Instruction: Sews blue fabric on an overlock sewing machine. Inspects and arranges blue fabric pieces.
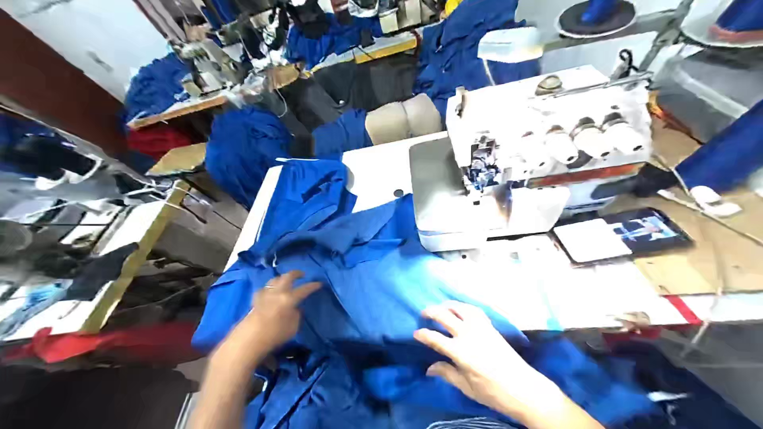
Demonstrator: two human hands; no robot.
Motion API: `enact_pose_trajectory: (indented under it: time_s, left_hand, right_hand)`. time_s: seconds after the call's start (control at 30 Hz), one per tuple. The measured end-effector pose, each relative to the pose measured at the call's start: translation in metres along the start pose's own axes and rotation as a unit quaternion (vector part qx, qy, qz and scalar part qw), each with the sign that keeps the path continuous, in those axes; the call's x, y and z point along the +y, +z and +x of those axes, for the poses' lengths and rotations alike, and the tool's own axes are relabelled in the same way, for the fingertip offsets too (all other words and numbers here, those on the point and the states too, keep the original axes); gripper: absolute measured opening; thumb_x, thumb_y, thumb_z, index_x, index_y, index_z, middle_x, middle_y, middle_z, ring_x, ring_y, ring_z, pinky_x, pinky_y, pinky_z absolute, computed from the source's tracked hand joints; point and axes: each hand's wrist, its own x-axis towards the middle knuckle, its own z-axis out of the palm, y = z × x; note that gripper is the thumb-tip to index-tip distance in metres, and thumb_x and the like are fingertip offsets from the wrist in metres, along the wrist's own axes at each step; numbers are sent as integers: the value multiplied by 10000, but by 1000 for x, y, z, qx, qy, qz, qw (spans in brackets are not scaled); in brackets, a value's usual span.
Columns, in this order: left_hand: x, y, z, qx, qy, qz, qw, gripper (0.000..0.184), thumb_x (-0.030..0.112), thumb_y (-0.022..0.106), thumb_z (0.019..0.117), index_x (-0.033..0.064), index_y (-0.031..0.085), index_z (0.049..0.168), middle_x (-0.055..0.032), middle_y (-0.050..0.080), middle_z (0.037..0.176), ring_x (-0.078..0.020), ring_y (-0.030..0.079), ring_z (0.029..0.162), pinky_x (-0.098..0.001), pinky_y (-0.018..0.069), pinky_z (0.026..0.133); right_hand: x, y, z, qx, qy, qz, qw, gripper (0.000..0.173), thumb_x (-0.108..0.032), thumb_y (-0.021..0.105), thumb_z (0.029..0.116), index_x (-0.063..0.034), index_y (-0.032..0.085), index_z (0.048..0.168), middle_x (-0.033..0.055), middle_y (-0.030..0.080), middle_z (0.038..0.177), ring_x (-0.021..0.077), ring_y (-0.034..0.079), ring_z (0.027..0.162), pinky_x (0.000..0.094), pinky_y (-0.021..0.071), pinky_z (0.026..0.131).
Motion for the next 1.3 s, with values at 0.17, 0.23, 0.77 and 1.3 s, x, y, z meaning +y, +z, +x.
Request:
enact_pose_trajectory:
  time_s: [0.17, 0.23, 0.77, 1.3]
  left_hand:
    - [51, 70, -18, 72, 102, -93, 988, 524, 529, 612, 958, 244, 645, 1396, -149, 533, 1505, -404, 510, 1376, -736, 387, 1048]
    - [53, 72, -24, 111, 103, -144, 978, 492, 567, 635, 942, 228, 717, 1289, -107, 603, 1438, -320, 573, 1322, -640, 435, 1060]
    - [122, 125, -3, 190, 182, -292, 920, 535, 326, 761, 927, 168, 582, 1406, -60, 614, 1386, -155, 589, 1279, -387, 513, 1065]
    - [139, 125, 5, 322, 202, -182, 907, 129, 232, 667, 992, 233, 760, 1082, -25, 649, 1127, -172, 584, 1149, -366, 450, 1024]
  right_hand:
    - [-7, 0, -44, -14, 142, -116, 983, 143, 15, 584, 899, -42, 715, 909, 146, 680, 865, 320, 701, 795, 446, 594, 658]
    - [-18, -36, -51, -217, 278, -10, 936, 181, 2, 551, 971, 64, 711, 1027, 286, 696, 980, 480, 705, 889, 640, 560, 712]
    - [-8, -57, -59, -190, 145, 81, 968, 110, -102, 654, 951, -13, 716, 934, 172, 677, 861, 355, 707, 804, 512, 597, 685]
    - [65, -12, 40, 107, 112, 190, 969, 190, -49, 532, 993, -25, 716, 1037, 42, 689, 1019, 69, 648, 952, 214, 534, 860]
